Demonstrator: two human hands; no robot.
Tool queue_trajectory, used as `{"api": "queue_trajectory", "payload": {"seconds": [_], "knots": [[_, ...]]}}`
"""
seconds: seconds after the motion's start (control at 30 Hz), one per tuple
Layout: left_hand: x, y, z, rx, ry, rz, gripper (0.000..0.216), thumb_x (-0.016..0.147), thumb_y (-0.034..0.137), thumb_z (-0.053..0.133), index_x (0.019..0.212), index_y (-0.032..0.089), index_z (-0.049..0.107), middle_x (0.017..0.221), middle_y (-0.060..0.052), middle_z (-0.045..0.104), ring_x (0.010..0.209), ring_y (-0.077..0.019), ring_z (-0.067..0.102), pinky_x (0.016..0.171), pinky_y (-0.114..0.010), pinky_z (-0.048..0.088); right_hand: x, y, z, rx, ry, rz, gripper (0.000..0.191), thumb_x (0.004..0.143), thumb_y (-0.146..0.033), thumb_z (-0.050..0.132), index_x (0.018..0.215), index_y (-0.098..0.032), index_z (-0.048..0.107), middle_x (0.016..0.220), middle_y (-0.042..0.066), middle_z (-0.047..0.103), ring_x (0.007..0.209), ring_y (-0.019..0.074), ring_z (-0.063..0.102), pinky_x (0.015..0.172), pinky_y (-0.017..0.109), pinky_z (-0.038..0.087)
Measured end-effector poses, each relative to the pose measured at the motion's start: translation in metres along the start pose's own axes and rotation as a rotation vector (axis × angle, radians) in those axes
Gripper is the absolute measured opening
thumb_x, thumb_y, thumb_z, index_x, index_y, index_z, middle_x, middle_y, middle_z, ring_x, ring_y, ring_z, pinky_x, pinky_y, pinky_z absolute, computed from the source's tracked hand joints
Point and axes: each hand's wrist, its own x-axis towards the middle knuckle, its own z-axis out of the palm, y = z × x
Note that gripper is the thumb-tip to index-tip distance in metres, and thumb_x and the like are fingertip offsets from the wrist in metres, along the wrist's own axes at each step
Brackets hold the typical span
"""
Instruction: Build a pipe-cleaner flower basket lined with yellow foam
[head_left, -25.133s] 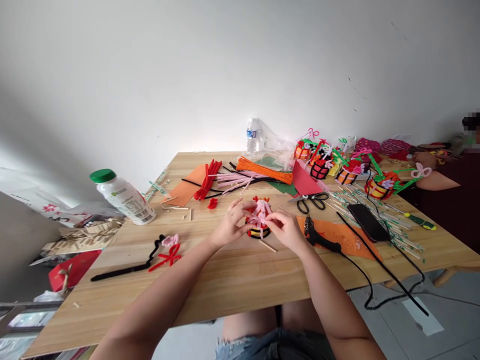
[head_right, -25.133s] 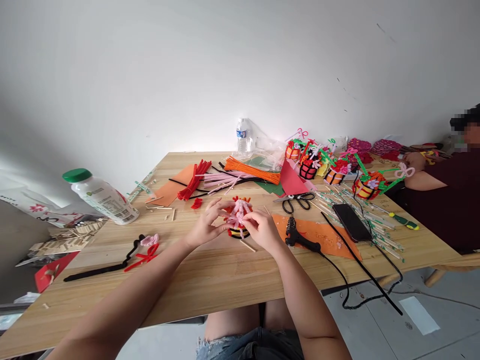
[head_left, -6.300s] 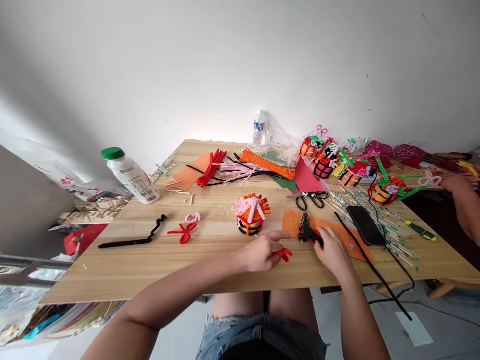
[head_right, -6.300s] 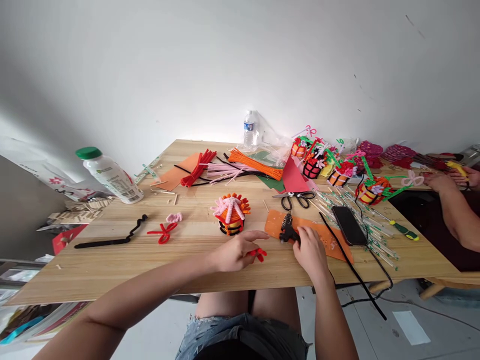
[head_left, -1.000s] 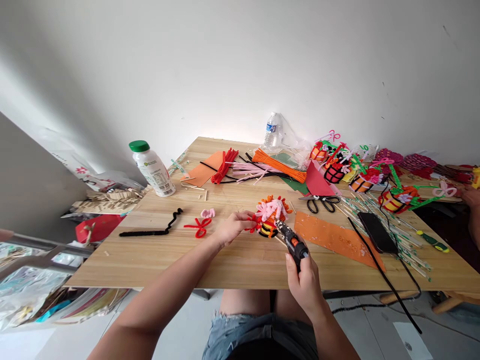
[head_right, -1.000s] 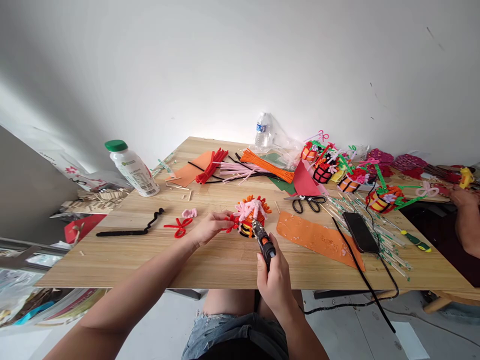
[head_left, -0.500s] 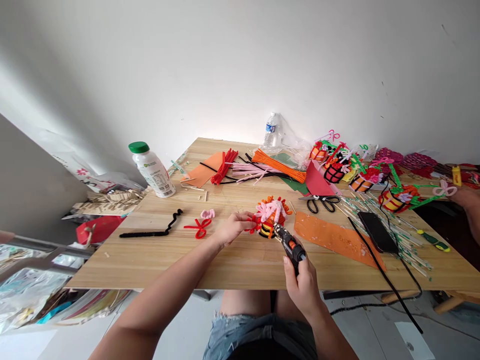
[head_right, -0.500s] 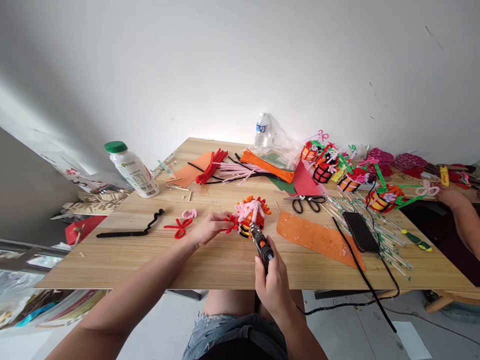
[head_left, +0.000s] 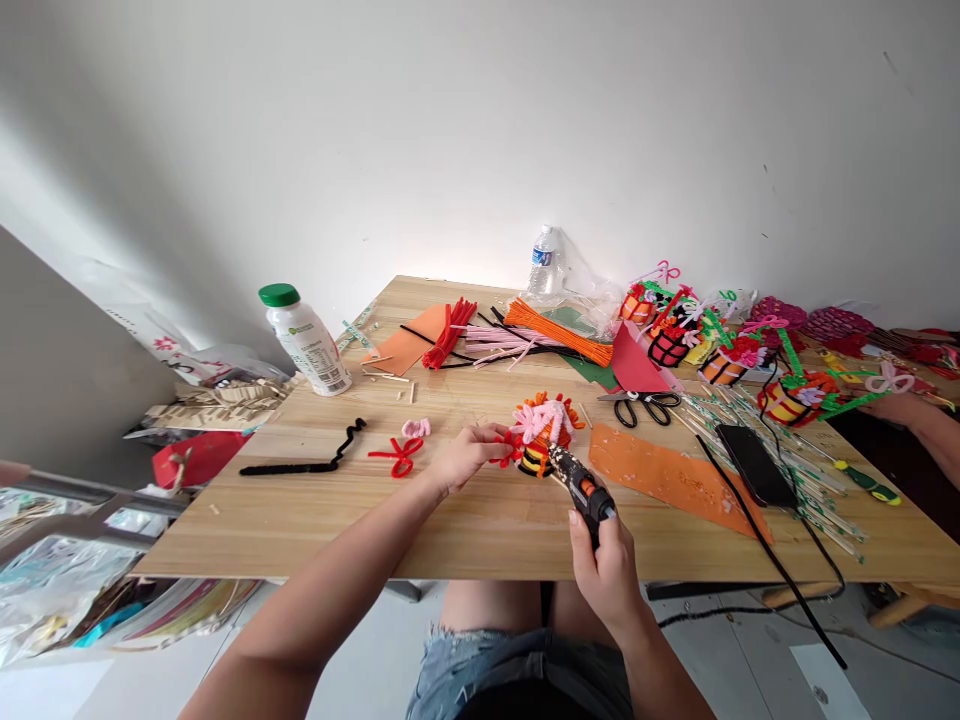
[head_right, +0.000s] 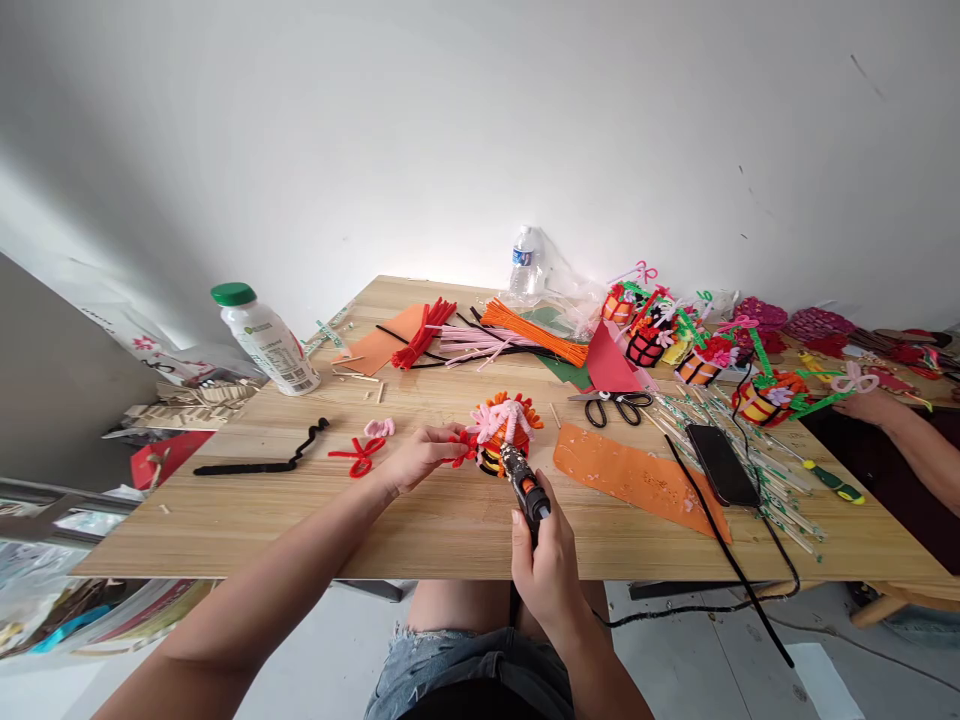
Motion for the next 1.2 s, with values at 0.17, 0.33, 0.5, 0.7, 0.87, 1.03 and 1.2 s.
{"api": "queue_trajectory", "payload": {"seconds": [0.17, 0.33, 0.5, 0.7, 0.87, 1.03, 1.2], "knots": [[0.000, 0.001, 0.001, 0.012, 0.008, -0.001, 0.024, 0.063, 0.038, 0.073, 0.054, 0.016, 0.067, 0.094, -0.007, 0.064, 0.092, -0.0226, 0.054, 0.080, -0.032, 0.040, 0.001, -0.003, -0.001, -0.005, 0.016, 0.020, 0.040, 0.095, -0.027, 0.045, 0.132, -0.015, 0.047, 0.119, 0.019, 0.065, 0.108, 0.0298, 0.065, 0.083, 0.043, 0.059], [-0.001, 0.001, 0.001, 0.022, 0.006, 0.000, 0.022, 0.063, 0.037, 0.073, 0.056, 0.017, 0.068, 0.093, -0.007, 0.064, 0.092, -0.0231, 0.055, 0.080, -0.032, 0.040, 0.000, -0.004, -0.002, 0.018, 0.031, 0.084, 0.031, 0.095, -0.031, 0.044, 0.120, -0.016, 0.055, 0.093, 0.015, 0.072, 0.085, 0.0282, 0.071, 0.072, 0.041, 0.060], [-0.001, 0.000, 0.000, 0.020, -0.009, 0.001, 0.021, 0.064, 0.037, 0.073, 0.059, 0.017, 0.070, 0.101, -0.008, 0.065, 0.094, -0.0237, 0.055, 0.083, -0.033, 0.040, -0.004, -0.002, -0.005, 0.114, -0.033, 0.188, 0.022, 0.094, -0.033, 0.046, 0.099, -0.016, 0.059, 0.081, 0.012, 0.071, 0.071, 0.0230, 0.069, 0.062, 0.034, 0.058], [0.000, -0.001, -0.001, 0.006, -0.005, -0.009, 0.020, 0.064, 0.036, 0.073, 0.061, 0.017, 0.072, 0.104, -0.007, 0.065, 0.091, -0.0226, 0.057, 0.081, -0.033, 0.040, -0.008, 0.001, -0.014, 0.422, -0.116, 0.319, 0.021, 0.096, -0.032, 0.044, 0.103, -0.019, 0.059, 0.096, 0.010, 0.071, 0.078, 0.0190, 0.067, 0.058, 0.028, 0.055], [-0.001, 0.000, 0.000, 0.007, -0.008, -0.013, 0.020, 0.064, 0.036, 0.073, 0.060, 0.016, 0.072, 0.108, -0.008, 0.064, 0.094, -0.0234, 0.056, 0.082, -0.033, 0.040, -0.008, 0.006, -0.022, 0.587, -0.172, 0.422, 0.027, 0.096, -0.037, 0.045, 0.108, -0.018, 0.060, 0.106, 0.012, 0.069, 0.077, 0.0182, 0.066, 0.061, 0.030, 0.056], [-0.003, 0.007, 0.000, 0.006, 0.012, -0.030, 0.019, 0.062, 0.033, 0.073, 0.057, 0.015, 0.070, 0.103, -0.007, 0.065, 0.087, -0.0200, 0.055, 0.077, -0.030, 0.039, -0.009, 0.009, -0.030, 0.745, -0.181, 0.540, 0.031, 0.093, -0.043, 0.049, 0.103, -0.017, 0.064, 0.105, 0.013, 0.070, 0.062, 0.0158, 0.064, 0.052, 0.028, 0.052], [-0.007, 0.020, -0.009, -0.061, 0.035, -0.072, 0.019, 0.058, 0.030, 0.075, 0.065, 0.012, 0.074, 0.074, -0.005, 0.065, 0.069, -0.0141, 0.053, 0.071, -0.029, 0.039, -0.007, 0.021, -0.048, 0.947, -0.127, 0.634, 0.031, 0.089, -0.043, 0.053, 0.095, -0.016, 0.067, 0.098, 0.015, 0.071, 0.071, 0.0227, 0.067, 0.048, 0.029, 0.049]]}}
